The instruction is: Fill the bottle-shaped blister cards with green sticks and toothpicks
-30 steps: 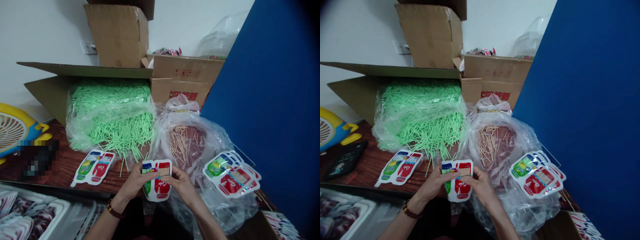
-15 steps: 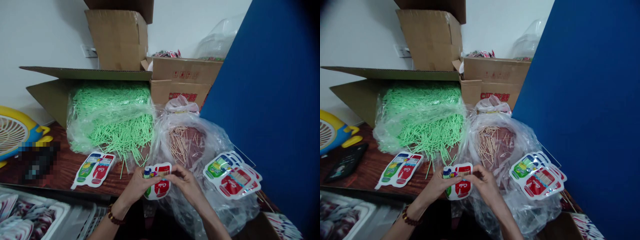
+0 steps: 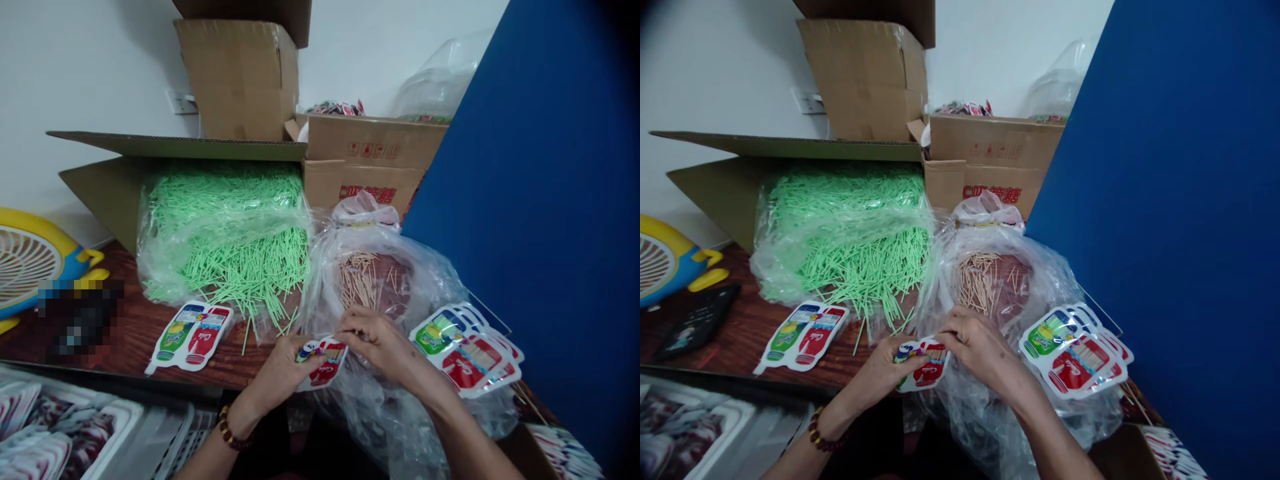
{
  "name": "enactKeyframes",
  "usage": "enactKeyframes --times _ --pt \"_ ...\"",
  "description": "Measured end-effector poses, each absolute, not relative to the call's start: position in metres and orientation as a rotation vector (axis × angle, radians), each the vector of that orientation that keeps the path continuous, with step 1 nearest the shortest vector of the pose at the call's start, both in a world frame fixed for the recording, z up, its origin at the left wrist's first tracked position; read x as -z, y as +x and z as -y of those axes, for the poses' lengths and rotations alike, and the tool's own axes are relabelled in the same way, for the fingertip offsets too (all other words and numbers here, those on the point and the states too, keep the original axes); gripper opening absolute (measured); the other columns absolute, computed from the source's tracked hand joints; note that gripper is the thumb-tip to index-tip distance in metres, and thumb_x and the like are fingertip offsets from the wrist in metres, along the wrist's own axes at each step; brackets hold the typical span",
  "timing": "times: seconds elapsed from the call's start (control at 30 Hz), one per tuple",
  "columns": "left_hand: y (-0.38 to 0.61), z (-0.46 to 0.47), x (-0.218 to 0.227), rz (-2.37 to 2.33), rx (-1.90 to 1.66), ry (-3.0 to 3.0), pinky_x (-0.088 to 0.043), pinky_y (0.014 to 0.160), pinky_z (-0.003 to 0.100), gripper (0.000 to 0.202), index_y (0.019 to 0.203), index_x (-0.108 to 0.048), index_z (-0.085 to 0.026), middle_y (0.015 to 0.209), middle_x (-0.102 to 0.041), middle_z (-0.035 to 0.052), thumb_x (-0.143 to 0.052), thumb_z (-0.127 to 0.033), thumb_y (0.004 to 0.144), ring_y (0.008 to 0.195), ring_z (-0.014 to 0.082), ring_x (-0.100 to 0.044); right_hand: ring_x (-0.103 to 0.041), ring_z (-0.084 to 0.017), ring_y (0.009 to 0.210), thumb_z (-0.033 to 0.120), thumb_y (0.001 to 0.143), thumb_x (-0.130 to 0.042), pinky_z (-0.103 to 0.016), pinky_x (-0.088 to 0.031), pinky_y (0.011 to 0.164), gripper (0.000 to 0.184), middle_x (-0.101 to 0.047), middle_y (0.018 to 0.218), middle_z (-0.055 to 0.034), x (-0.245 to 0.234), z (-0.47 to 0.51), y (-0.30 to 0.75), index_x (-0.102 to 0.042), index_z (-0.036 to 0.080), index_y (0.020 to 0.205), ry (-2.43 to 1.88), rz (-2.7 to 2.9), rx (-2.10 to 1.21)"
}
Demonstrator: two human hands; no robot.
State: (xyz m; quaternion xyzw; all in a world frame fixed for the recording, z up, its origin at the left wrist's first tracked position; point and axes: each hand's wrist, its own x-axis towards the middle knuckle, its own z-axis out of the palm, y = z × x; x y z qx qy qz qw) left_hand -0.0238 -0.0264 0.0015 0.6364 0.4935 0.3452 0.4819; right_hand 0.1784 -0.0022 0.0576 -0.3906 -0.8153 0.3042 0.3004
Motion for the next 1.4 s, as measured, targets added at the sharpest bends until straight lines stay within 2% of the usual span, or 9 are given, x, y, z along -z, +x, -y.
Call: enactKeyframes --times 0.1,0.27,0.47,0.67,0.8,1.0,1.13,1.27,1.4 --pt "-0.023 0.026 0.000 -1.190 -0.834 1.585 -0.039 0.059 0.022 0.021 0.071 -0.072 -0.016 0.067 -0.066 0.0002 -0.066 -0.034 0.078 0.065 0.0162 -0.055 -0.057 -0.013 0.068 0.023 0.091 -0.054 -0.024 -0.040 0.063 0.024 -0.061 0.075 -0.0006 -0.062 -0.001 0.179 -0.070 0.020 0.074 -0.964 2.303 -0.840" --pt "-0.023 0.024 -0.002 -1.173 -0.799 1.563 -0.038 0.057 0.022 0.022 0.069 -0.070 -0.015 0.065 -0.065 -0.0011 -0.065 -0.034 0.079 0.061 0.0153 -0.054 -0.058 -0.013 0.071 0.022 0.089 -0.056 -0.024 -0.039 0.065 0.016 -0.061 0.079 -0.0006 -0.063 -0.004 0.174 -0.072 0.023 0.084 -0.962 2.394 -0.816" --pt "-0.023 0.025 -0.006 -1.182 -0.829 1.482 -0.035 0.052 0.022 0.021 0.067 -0.070 -0.015 0.060 -0.063 -0.0013 -0.065 -0.033 0.077 0.056 0.0148 -0.050 -0.054 -0.012 0.066 0.020 0.089 -0.053 -0.023 -0.035 0.061 0.020 -0.057 0.075 0.0009 -0.055 -0.003 0.167 -0.066 0.020 0.075 -0.994 2.358 -0.738" --pt "-0.024 0.022 0.001 -1.202 -0.757 1.437 -0.036 0.053 0.022 0.022 0.065 -0.068 -0.015 0.059 -0.062 -0.0017 -0.066 -0.034 0.075 0.056 0.0151 -0.050 -0.055 -0.013 0.072 0.019 0.090 -0.053 -0.024 -0.037 0.066 0.015 -0.059 0.081 -0.0001 -0.047 -0.005 0.166 -0.065 0.020 0.081 -1.005 2.396 -0.719" --pt "-0.026 0.019 0.003 -1.162 -0.736 1.360 -0.037 0.053 0.022 0.022 0.064 -0.067 -0.014 0.057 -0.061 -0.0021 -0.068 -0.034 0.074 0.052 0.0132 -0.049 -0.053 -0.012 0.069 0.019 0.090 -0.053 -0.024 -0.036 0.064 0.018 -0.056 0.076 0.0015 -0.043 -0.006 0.165 -0.063 0.019 0.075 -0.973 2.341 -0.768" --pt "-0.025 0.017 -0.004 -1.124 -0.753 1.177 -0.040 0.051 0.022 0.021 0.064 -0.067 -0.012 0.055 -0.063 -0.0021 -0.076 -0.031 0.067 0.050 0.0119 -0.052 -0.054 -0.014 0.072 0.023 0.088 -0.054 -0.025 -0.039 0.068 0.015 -0.059 0.076 0.0011 -0.035 -0.013 0.167 -0.062 0.019 0.077 -0.975 2.093 -0.940" --pt "-0.026 0.018 -0.002 -1.081 -0.802 0.963 -0.047 0.055 0.024 0.023 0.075 -0.070 -0.011 0.066 -0.072 0.0030 -0.079 -0.030 0.065 0.056 0.0152 -0.062 -0.055 -0.015 0.071 0.029 0.086 -0.057 -0.026 -0.040 0.068 0.015 -0.061 0.073 0.0008 -0.026 -0.031 0.183 -0.063 0.018 0.078 -1.035 1.691 -1.078" --pt "-0.026 0.019 0.003 -1.023 -0.861 0.853 -0.052 0.063 0.026 0.026 0.085 -0.072 -0.012 0.078 -0.077 0.0068 -0.080 -0.028 0.066 0.065 0.0182 -0.068 -0.055 -0.015 0.069 0.035 0.080 -0.063 -0.029 -0.042 0.071 0.018 -0.060 0.070 0.0014 -0.013 -0.050 0.204 -0.061 0.018 0.076 -1.178 1.331 -0.925" --pt "-0.025 0.019 0.005 -1.000 -0.909 0.804 -0.052 0.063 0.025 0.022 0.085 -0.073 -0.012 0.078 -0.077 0.0060 -0.079 -0.027 0.069 0.066 0.0174 -0.068 -0.058 -0.017 0.079 0.035 0.077 -0.066 -0.029 -0.043 0.072 0.022 -0.066 0.089 -0.0019 -0.004 -0.037 0.204 -0.065 0.019 0.093 -1.275 1.497 -0.955"
